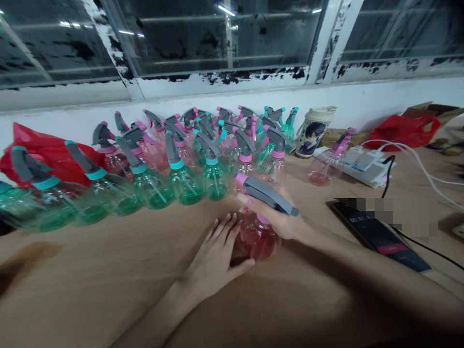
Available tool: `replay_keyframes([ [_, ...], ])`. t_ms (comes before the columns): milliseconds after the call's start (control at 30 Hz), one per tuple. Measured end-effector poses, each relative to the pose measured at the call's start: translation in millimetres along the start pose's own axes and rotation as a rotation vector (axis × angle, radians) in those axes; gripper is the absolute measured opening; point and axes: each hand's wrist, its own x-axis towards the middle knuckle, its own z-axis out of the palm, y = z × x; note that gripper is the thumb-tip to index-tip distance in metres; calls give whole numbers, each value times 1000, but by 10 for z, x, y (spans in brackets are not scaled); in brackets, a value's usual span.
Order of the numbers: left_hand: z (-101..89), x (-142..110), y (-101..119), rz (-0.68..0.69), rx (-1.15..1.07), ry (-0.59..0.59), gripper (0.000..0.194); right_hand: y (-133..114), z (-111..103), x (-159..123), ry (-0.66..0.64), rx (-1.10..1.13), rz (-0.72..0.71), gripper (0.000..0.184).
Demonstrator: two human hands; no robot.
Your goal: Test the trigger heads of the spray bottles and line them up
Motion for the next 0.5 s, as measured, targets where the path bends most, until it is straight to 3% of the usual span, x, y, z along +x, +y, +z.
replay_keyframes([
  [233,-10,-5,1,4,-2,3,72,33,12,13,-15,81,-24,21],
  [500,-27,-5,11,-4,-29,12,72,33,32,-11,65,-8,-33,38],
])
